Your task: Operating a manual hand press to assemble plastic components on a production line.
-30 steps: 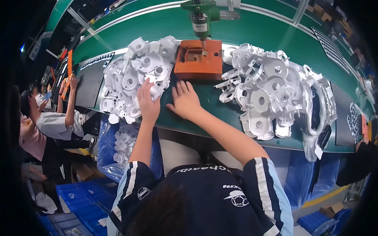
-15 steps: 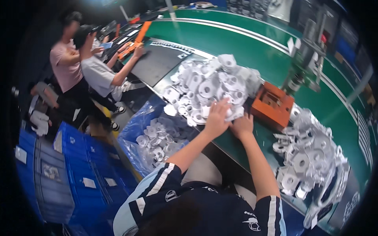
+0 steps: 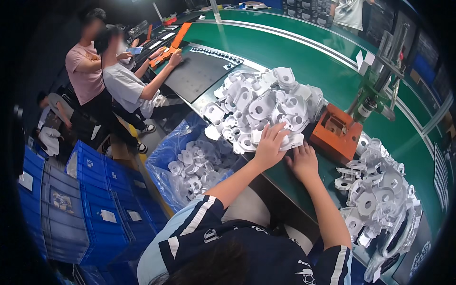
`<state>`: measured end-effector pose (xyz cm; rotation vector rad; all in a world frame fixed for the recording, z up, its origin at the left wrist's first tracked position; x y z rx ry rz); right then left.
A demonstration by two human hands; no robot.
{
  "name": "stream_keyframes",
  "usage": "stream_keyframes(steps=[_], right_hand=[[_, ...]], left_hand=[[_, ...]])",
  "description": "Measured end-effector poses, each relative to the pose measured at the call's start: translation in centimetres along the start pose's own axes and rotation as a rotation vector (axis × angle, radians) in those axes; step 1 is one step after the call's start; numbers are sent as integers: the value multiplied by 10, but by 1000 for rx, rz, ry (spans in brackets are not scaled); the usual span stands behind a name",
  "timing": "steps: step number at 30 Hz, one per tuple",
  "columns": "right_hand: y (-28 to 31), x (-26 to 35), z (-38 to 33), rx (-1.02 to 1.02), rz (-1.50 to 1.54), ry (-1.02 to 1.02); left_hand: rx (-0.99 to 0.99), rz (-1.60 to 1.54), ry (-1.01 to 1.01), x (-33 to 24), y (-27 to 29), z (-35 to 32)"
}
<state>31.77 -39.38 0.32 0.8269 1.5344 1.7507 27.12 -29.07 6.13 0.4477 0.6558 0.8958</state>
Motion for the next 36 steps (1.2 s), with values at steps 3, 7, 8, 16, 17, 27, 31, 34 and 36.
stream_keyframes(steps=[3,7,8,16,17,27,31,34,36], right_hand=[[14,6,-6,-152,71,23],[4,24,0,-71,5,110],[10,23,-1,-153,22,112],[14,-6,-24,-174,-104,-86],[13,-7,-22,-157,-126,-102],[10,-15,-12,-28,70,-96],[21,-15,-38,-140,37,-57],[28,-17,-56,-116,56,-62],[35,-18,-69,-118,67,-52]], left_hand=[[-10,11,-2,0,0,1],[-39,22,-42,-4,2,1],[-17,22,-11,-1,1,1],[-41,34,-50,-4,2,0],[-49,34,-56,-4,2,0],[1,33,-11,-3,0,1],[-66,86,-61,-11,8,2],[-81,101,-85,-14,11,2],[-78,117,-98,-15,10,2]])
Point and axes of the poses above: each hand's wrist, its own z-axis towards the middle knuckle, its own y-axis out of the back of the hand, x = y × z, the point moved 8 cm from there along z, towards the middle knuckle, and after that the axes turned 8 degrees about -y, right-handed, at the moved point
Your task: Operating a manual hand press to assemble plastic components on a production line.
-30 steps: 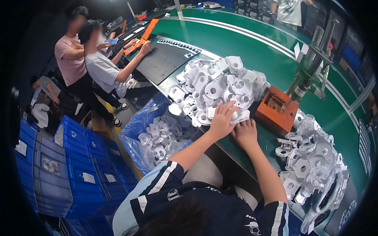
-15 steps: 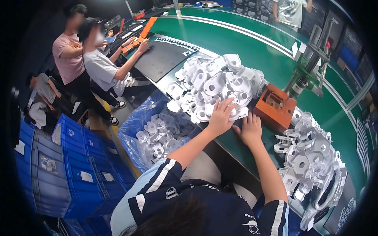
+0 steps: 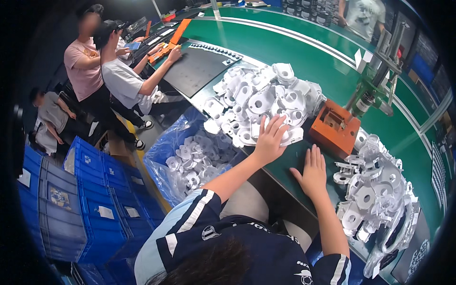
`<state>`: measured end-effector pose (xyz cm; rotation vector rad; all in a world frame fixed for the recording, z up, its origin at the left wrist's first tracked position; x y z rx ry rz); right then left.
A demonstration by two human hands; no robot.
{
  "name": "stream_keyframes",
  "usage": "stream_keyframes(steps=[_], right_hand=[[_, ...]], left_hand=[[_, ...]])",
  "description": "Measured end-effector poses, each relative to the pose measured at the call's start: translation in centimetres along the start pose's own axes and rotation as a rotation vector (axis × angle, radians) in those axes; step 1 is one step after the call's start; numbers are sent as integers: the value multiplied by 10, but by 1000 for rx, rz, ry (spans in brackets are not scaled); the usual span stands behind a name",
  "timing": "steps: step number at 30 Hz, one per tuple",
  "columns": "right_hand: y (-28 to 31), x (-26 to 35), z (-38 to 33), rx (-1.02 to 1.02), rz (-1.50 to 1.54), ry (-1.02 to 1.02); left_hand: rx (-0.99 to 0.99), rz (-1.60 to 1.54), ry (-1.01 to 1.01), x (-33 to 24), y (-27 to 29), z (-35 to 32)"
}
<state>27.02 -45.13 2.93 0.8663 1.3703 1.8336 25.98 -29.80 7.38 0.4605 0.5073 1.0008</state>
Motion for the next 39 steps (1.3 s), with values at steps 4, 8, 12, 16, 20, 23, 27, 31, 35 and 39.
stream_keyframes(steps=[4,8,12,16,20,23,27,31,35,39], right_hand=[[1,-10,-19,44,0,-35],[-14,-17,-17,113,80,-74],[-15,-8,-1,75,81,-25],[19,-1,-9,-16,143,4],[84,-12,-50,-202,344,18],[141,-50,-98,-360,414,-112],[214,-126,-182,-638,161,-395],[255,-215,-263,-861,-179,-766],[236,-285,-291,-632,-95,-1011],[233,-301,-289,-670,-38,-1090]], left_hand=[[-24,-18,14,3,-2,-2],[-33,-49,21,-1,6,-2],[-80,-289,69,-5,22,-1],[-63,-653,451,2,16,-23],[-247,-1650,872,-3,0,-55],[-190,-1763,1265,-10,-4,-75],[48,-1998,1125,-36,-2,-51],[99,-1954,1098,-40,-13,-47],[89,-1895,1089,-27,-17,-53],[176,-2114,1020,-27,-19,-57]])
Point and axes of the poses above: each hand's wrist, its own z-axis towards the middle knuckle, its own y-axis out of the back of the hand, x = y × z, the point moved 8 cm from there along z, towards the middle knuckle, and after that the axes turned 8 degrees about -y, right-handed, at the moved point
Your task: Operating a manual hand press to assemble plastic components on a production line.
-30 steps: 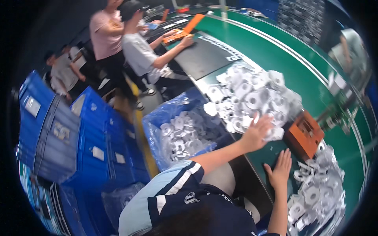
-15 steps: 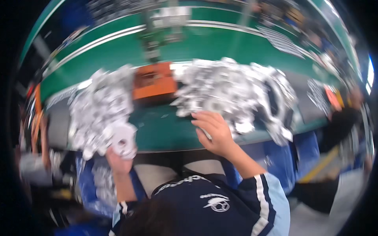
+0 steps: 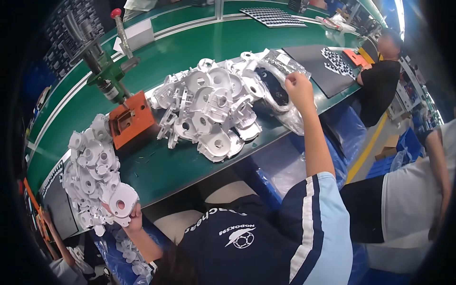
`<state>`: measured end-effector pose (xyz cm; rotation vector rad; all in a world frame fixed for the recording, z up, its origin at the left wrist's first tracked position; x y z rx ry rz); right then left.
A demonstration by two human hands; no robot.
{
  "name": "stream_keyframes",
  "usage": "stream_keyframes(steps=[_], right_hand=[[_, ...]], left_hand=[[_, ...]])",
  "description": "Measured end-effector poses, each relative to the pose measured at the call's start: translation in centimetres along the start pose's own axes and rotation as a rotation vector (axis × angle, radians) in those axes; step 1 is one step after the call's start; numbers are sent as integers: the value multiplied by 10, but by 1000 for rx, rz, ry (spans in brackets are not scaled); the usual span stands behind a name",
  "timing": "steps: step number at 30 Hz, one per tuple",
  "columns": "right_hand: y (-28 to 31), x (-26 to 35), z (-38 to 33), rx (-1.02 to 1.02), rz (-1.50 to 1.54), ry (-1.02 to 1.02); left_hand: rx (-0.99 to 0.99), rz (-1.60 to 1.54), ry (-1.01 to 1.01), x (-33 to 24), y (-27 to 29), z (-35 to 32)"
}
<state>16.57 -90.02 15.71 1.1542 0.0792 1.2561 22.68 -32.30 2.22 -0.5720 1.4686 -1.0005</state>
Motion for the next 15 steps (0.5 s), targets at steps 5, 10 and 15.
stream_keyframes(steps=[5,10,15], right_hand=[[-49,27,-5,428,298,-58],[-67,46,-27,598,111,128],[-70,37,-39,429,200,168]], left_hand=[[-63,37,-69,2,10,-5],[-149,-68,-77,4,4,-11],[-329,-11,-142,1,25,-18]])
Point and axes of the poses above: each hand's wrist, its own z-axis towards the middle knuckle, its own y-axis out of the back of the hand, x = y × z, the point moved 8 cm from there along z, towards the middle knuckle, and after that the axes turned 8 degrees about -y, right-handed, at the moved point
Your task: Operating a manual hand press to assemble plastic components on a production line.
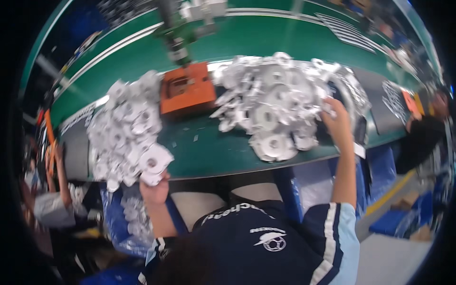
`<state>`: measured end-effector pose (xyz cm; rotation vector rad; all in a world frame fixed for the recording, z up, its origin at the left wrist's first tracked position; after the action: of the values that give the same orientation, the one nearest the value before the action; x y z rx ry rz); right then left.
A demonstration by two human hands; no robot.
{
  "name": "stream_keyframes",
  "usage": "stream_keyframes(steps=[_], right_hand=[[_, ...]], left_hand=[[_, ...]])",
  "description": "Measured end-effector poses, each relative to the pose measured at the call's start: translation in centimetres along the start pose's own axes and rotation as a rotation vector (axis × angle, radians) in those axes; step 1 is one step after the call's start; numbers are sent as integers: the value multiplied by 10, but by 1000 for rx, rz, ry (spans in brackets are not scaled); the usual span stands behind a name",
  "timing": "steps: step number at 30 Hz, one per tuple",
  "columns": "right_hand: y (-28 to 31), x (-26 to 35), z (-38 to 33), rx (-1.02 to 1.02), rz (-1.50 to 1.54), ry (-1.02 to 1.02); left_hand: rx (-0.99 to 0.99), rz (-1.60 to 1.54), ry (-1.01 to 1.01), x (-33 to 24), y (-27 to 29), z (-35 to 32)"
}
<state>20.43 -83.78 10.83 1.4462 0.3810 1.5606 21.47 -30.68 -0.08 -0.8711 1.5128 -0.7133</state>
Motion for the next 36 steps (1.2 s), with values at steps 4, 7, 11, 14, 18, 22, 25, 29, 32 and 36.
stream_keyframes(steps=[4,7,11,14,18,22,25,29,32,36], right_hand=[[3,-45,10,-113,263,-162],[22,-67,15,-327,369,-290],[52,5,7,-556,363,118],[25,70,-5,-435,852,182],[-96,195,-44,190,847,339],[-172,265,-89,519,681,379],[-180,285,-100,367,673,466],[-189,285,-104,416,751,504],[-195,279,-104,470,755,494],[-194,279,-107,505,753,482]], left_hand=[[391,-146,26,-1,-26,0],[-87,165,-54,-2,9,9],[251,107,-178,-7,-30,12],[238,28,-62,5,-42,12],[173,169,-97,29,-64,8],[170,372,-23,60,-81,-3],[161,311,-184,58,-85,-6],[153,163,-59,73,-72,-5],[197,97,1,81,-67,-6],[173,118,65,83,-59,-11]])
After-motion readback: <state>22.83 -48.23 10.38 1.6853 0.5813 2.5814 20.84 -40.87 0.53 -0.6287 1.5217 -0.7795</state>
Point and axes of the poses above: each hand's wrist, its own z-axis towards the middle knuckle, its own y-axis out of the back of the hand, x = y × z, the point moved 8 cm from there along z, towards the middle knuckle, and after that the axes turned 8 degrees about -y, right-handed, at the moved point
